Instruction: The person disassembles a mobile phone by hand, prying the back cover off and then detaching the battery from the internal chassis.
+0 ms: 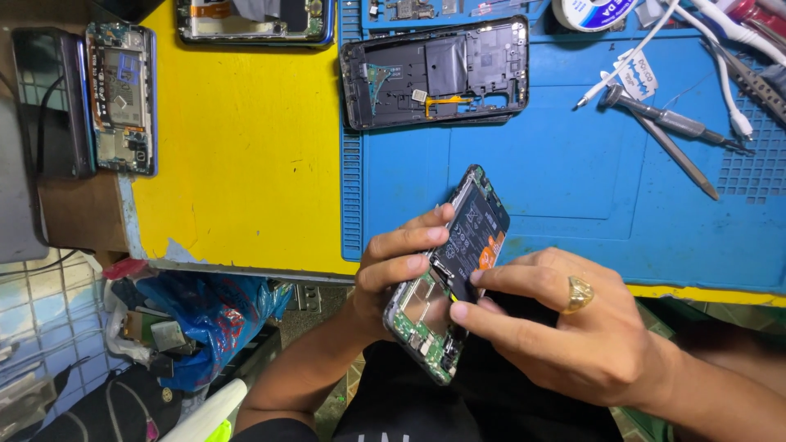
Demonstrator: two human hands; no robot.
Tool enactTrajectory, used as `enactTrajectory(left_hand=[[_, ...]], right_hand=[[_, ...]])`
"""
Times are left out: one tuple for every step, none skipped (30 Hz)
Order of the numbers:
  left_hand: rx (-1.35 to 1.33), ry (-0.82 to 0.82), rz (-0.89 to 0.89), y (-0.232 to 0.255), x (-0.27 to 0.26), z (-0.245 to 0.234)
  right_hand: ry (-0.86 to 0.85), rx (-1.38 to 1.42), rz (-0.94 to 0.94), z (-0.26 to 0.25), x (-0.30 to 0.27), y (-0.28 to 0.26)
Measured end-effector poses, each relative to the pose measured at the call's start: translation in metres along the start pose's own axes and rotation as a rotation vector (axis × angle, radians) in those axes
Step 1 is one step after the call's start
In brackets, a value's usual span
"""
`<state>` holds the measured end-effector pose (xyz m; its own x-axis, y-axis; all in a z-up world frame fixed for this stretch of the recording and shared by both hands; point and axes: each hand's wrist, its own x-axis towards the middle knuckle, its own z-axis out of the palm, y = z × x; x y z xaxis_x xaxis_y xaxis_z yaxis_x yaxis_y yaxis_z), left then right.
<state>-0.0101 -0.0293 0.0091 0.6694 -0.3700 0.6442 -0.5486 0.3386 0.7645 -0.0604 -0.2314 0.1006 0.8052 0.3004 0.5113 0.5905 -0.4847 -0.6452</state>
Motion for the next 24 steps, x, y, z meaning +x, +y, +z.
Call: enactTrajectory(left_hand=[[-0.006,-0.004,0.0,0.0,0.0,0.002],[-0.028,0.013,-0.007,0.0,0.0,0.004],[-0.048,0.033,-0.014,0.0,0.0,0.006],[-0.052,0.032,-0.013,0.001,0.0,0.007],[-0.076,0.035,-0.036,0.002,0.0,0.007],[-0.1,0.039,-0.059,0.003,0.0,0.007],[-0.099,0.041,-0.058,0.003,0.001,0.007],[-0.11,0.033,-0.079,0.003,0.001,0.006],[-0.126,0.026,-0.1,0.003,0.001,0.007],[-0.13,0.029,-0.1,0.007,0.005,0.006],[-0.149,0.016,-0.157,0.009,0.008,0.007],[-0.168,0.002,-0.213,0.01,0.012,0.01],[-0.215,-0.004,-0.209,0.011,0.011,0.011],[-0.243,0.019,-0.299,0.011,0.01,0.013],[-0.28,0.032,-0.384,0.009,0.011,0.016],[-0.336,0.017,-0.375,0.009,0.01,0.015],[-0.353,0.009,-0.428,0.007,0.01,0.014],[-0.368,-0.002,-0.481,0.005,0.011,0.013],[-0.411,-0.023,-0.469,0.003,0.012,0.012],[-0.294,-0.116,-0.572,0.0,0.013,0.009],[-0.154,-0.201,-0.671,0.001,0.013,0.003],[-0.177,-0.214,-0.656,0.003,0.024,0.004],[-0.056,-0.206,-0.676,0.007,0.035,0.004],[0.065,-0.198,-0.695,0.012,0.045,0.004]], right_hand=[[0.003,-0.005,0.004,0.0,-0.002,0.001],[0.005,-0.005,0.002,0.001,-0.003,0.002],[0.005,-0.004,-0.002,0.001,-0.004,0.004],[0.006,-0.008,0.0,0.0,-0.005,0.005],[0.005,-0.02,-0.005,-0.001,-0.006,0.006],[0.004,-0.032,-0.01,-0.002,-0.007,0.007],[0.002,-0.032,-0.012,0.0,-0.01,0.009],[-0.007,-0.036,-0.002,0.001,-0.013,0.011],[-0.018,-0.042,0.012,0.002,-0.017,0.013],[-0.021,-0.045,0.014,0.002,-0.016,0.017],[-0.06,0.015,0.025,-0.001,-0.018,0.019],[-0.098,0.076,0.038,-0.006,-0.02,0.022],[-0.103,0.038,0.067,-0.006,-0.022,0.027],[-0.129,0.062,0.096,-0.008,-0.025,0.033],[-0.152,0.075,0.128,-0.013,-0.028,0.039],[-0.152,0.027,0.161,-0.015,-0.031,0.044],[-0.211,0.08,0.185,-0.017,-0.035,0.05],[-0.266,0.136,0.211,-0.019,-0.039,0.056],[-0.259,0.095,0.236,-0.021,-0.041,0.059],[-0.24,0.109,0.221,-0.022,-0.043,0.061],[-0.226,0.136,0.191,-0.02,-0.042,0.065],[-0.222,0.109,0.203,-0.024,-0.044,0.066],[-0.218,0.04,0.197,-0.026,-0.045,0.069],[-0.215,-0.03,0.19,-0.028,-0.046,0.072]])
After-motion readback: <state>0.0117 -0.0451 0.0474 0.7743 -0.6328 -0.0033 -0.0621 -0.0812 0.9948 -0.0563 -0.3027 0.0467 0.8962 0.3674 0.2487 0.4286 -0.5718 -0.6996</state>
